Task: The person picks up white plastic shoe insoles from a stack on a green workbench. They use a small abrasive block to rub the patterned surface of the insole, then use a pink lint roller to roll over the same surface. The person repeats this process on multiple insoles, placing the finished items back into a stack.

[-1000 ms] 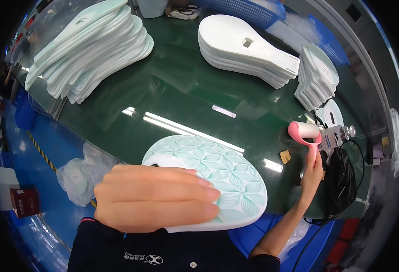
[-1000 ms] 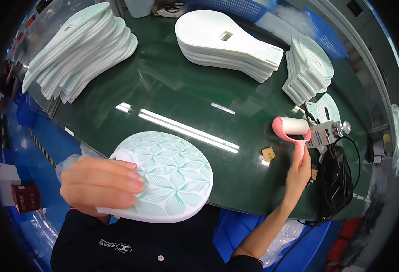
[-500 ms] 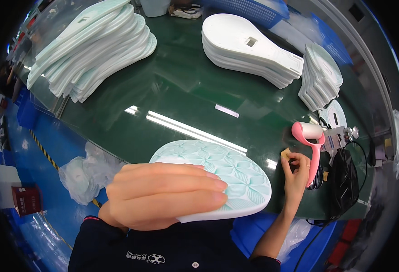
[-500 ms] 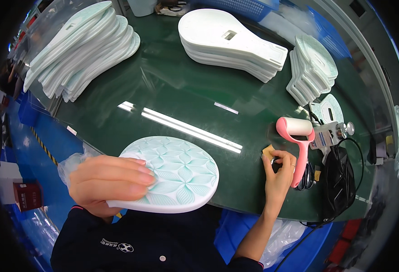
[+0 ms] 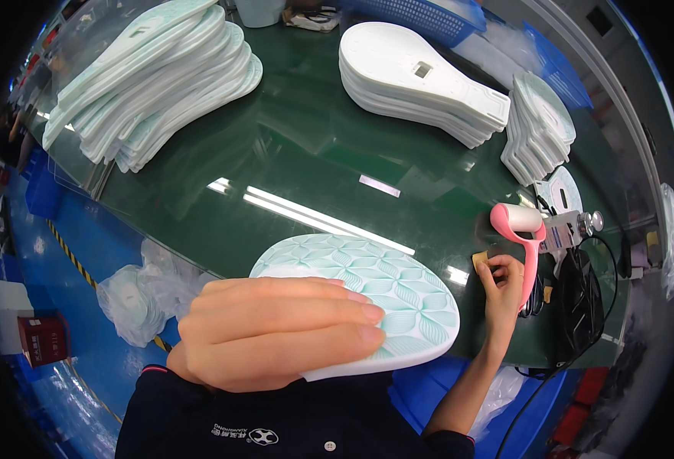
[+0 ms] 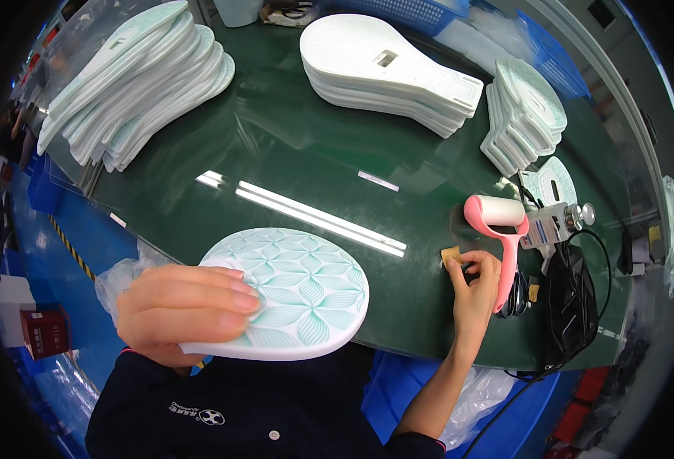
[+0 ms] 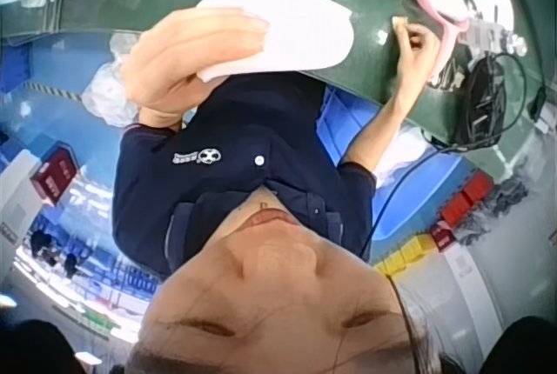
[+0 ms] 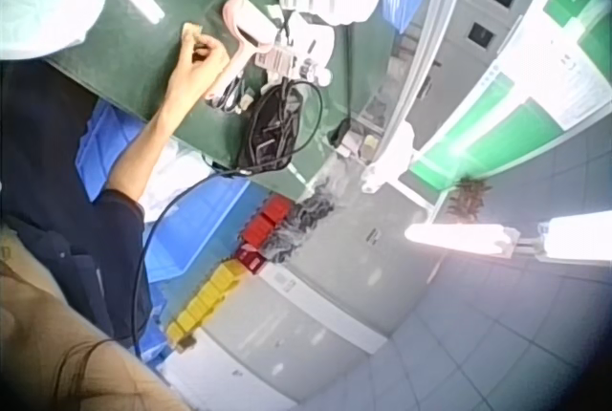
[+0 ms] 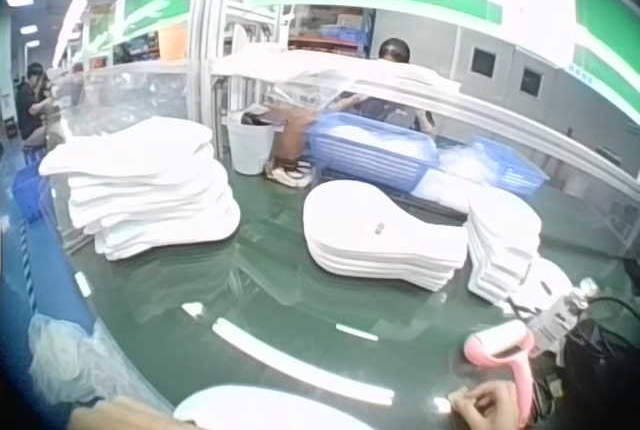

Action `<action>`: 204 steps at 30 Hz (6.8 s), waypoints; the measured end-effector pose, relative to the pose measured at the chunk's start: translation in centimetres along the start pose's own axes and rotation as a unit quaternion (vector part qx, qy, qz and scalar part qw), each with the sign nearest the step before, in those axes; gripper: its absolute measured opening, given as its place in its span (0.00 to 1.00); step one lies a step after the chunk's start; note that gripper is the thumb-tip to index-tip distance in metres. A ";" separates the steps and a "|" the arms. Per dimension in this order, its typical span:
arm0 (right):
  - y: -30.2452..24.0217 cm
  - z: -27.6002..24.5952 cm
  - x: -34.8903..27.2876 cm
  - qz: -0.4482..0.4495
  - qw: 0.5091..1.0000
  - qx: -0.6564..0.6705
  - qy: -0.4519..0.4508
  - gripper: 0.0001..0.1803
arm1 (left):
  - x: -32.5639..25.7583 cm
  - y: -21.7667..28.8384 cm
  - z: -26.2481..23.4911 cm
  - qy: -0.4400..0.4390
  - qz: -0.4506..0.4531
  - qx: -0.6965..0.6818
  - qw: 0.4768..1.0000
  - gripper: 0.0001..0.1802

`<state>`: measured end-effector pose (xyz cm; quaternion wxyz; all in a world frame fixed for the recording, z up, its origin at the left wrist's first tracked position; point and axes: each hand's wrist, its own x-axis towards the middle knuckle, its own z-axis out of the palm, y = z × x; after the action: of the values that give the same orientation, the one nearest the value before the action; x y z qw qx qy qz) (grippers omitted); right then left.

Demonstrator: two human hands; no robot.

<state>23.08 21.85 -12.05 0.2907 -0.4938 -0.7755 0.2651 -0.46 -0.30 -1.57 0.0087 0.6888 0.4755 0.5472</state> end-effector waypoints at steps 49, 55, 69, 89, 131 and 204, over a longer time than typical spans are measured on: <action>-17.4 1.2 -6.7 -0.336 0.821 0.461 0.009 0.16 | 0.1 -0.1 3.8 0.076 0.021 0.056 0.995 0.09; -16.1 0.9 -7.2 -0.219 0.829 0.514 0.029 0.15 | -0.4 -0.3 1.9 -0.008 -0.003 -0.051 0.999 0.13; -16.5 1.1 -7.1 -0.190 0.741 0.641 0.068 0.16 | -0.5 -0.6 1.8 -0.037 -0.006 -0.112 0.993 0.17; -16.5 -1.4 -7.2 -0.347 0.856 0.375 -0.081 0.17 | -0.4 -0.6 1.6 -0.064 0.015 -0.117 0.991 0.19; -11.0 0.1 -7.6 -0.075 0.903 0.398 -0.144 0.21 | -1.4 0.2 3.0 0.254 -0.133 -0.294 0.912 0.20; -13.6 -1.0 -5.9 -0.304 0.922 0.241 0.012 0.30 | -3.4 -3.3 4.5 0.018 -0.250 0.041 0.967 0.09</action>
<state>17.53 11.53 -3.00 0.4771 -0.1527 -0.7974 0.3365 1.01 1.52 -7.66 0.1080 0.5381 0.6545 0.5200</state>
